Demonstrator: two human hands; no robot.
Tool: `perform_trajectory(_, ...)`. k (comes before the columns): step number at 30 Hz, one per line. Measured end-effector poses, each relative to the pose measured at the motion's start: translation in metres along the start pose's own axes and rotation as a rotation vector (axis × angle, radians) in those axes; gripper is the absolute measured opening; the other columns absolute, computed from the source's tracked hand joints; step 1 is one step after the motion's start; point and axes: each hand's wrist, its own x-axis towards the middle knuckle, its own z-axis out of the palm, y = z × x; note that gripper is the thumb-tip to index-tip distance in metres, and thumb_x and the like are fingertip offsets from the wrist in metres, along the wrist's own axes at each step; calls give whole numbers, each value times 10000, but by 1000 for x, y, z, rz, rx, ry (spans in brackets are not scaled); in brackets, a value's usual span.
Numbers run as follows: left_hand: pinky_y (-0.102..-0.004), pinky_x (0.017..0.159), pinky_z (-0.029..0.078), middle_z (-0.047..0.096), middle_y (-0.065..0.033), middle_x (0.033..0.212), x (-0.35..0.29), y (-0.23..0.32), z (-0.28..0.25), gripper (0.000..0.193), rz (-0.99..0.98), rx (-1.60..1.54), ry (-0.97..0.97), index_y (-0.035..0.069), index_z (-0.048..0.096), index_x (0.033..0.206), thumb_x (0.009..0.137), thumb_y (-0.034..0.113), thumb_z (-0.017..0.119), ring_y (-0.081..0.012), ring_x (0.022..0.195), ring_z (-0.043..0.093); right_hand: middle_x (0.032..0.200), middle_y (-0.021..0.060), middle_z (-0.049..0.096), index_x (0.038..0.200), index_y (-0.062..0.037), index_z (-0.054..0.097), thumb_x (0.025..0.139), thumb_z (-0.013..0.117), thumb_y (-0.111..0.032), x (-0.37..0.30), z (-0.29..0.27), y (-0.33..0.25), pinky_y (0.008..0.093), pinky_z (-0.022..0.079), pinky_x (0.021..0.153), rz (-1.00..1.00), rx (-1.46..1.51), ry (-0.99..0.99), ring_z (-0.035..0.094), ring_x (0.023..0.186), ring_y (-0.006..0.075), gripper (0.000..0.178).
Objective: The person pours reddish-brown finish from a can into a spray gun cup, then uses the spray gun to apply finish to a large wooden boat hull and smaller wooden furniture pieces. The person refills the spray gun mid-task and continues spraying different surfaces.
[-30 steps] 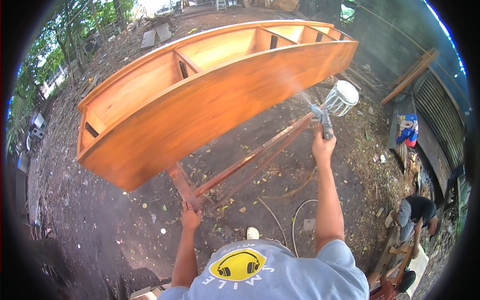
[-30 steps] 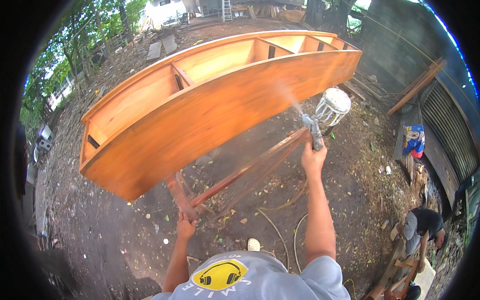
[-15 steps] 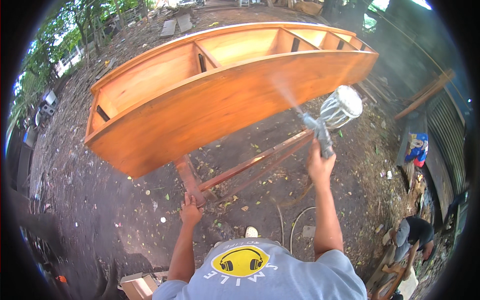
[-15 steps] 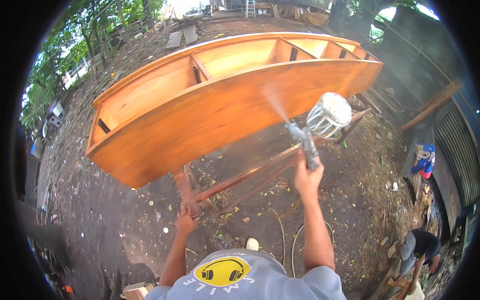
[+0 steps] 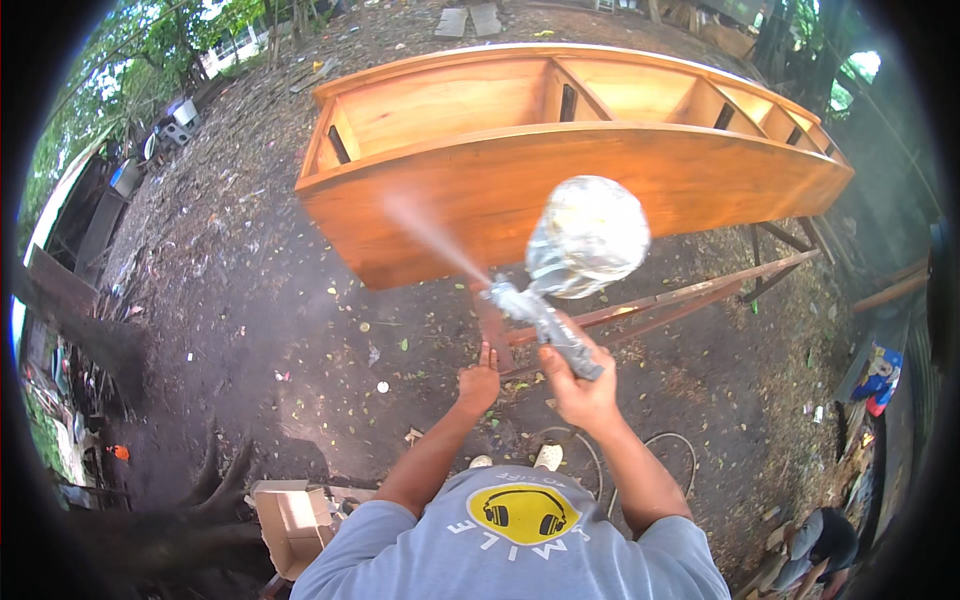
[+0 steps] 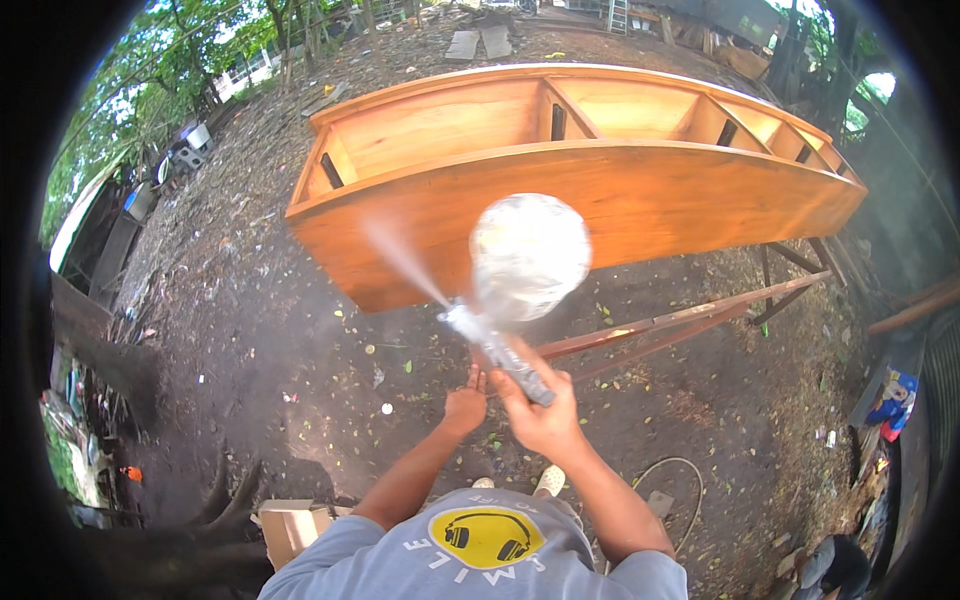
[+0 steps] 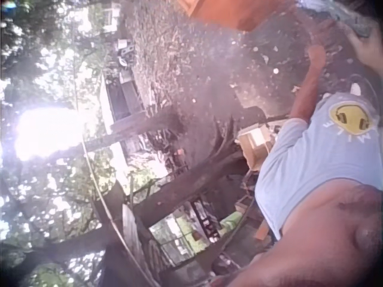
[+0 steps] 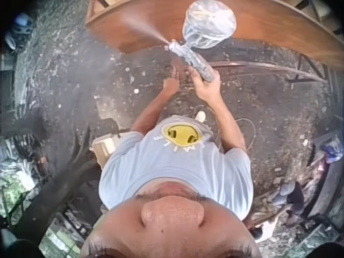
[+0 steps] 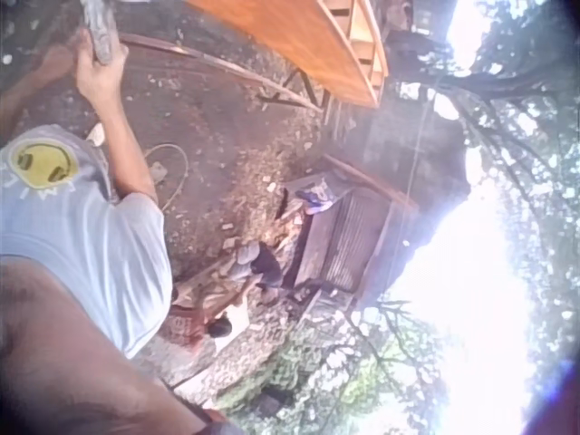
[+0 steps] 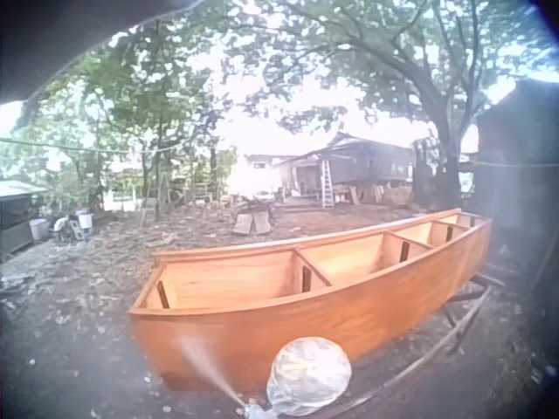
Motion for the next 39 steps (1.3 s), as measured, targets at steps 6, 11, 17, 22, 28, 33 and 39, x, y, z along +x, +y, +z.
perform_trajectory(6, -533, 822, 526, 196, -269, 1588, 56, -32, 121, 624, 161, -455, 314, 11, 327, 1509, 931, 195, 470, -321, 997, 699, 955, 109, 737, 1322, 39, 558, 896, 652, -28, 29, 64, -36, 266, 514, 797, -31, 85, -374, 645, 878, 88, 441)
perform_trajectory(11, -522, 796, 542, 243, -270, 1572, 32, -1, 40, 607, 83, -46, 55, 15, 377, 1488, 929, 218, 500, -357, 1084, 657, 996, 94, 738, 1333, 46, 552, 920, 648, -77, 53, 39, -23, 278, 522, 830, -114, -40, -108, 663, 892, 116, 441)
perform_trajectory(17, -428, 847, 561, 448, -219, 1459, 22, 12, -2, 494, 109, 145, 0, 102, 673, 1237, 900, 460, 626, -339, 1252, 566, 651, -24, 528, 881, -36, 603, 973, 634, -212, 49, -72, -24, 226, 355, 436, 43, -30, 312, 468, 517, 33, 201)
perform_trajectory(22, -387, 716, 592, 755, -94, 919, 36, 23, -12, 198, 86, 146, 49, 136, 783, 956, 853, 261, 669, -280, 879, 738, 668, -72, 511, 862, -27, 584, 973, 633, -191, 40, -187, -22, 239, 355, 514, 110, -195, 549, 421, 593, 26, 204)
perform_trajectory(28, -418, 817, 580, 735, -140, 1038, 39, 40, -40, 242, -12, 151, -110, 87, 761, 1023, 889, 223, 612, -322, 1036, 694, 673, -58, 515, 883, -20, 599, 965, 634, -182, 38, -354, 12, 246, 369, 534, 17, -231, 790, 427, 605, 36, 185)
perform_trajectory(33, -394, 857, 559, 714, -162, 1079, 40, 39, -28, 228, -144, 259, -70, 89, 756, 1017, 857, 220, 659, -295, 1066, 671, 685, -58, 513, 901, -19, 618, 958, 635, -172, 61, -478, 29, 257, 369, 557, -5, -280, 858, 430, 630, 42, 164)
perform_trajectory(39, -386, 834, 564, 694, -162, 1111, 54, 20, -5, 249, -312, 319, -140, 59, 727, 1051, 876, 215, 643, -300, 1011, 687, 687, -56, 517, 955, -3, 641, 961, 621, -162, 84, -607, 56, 268, 376, 564, -54, -312, 894, 430, 631, 50, 161)
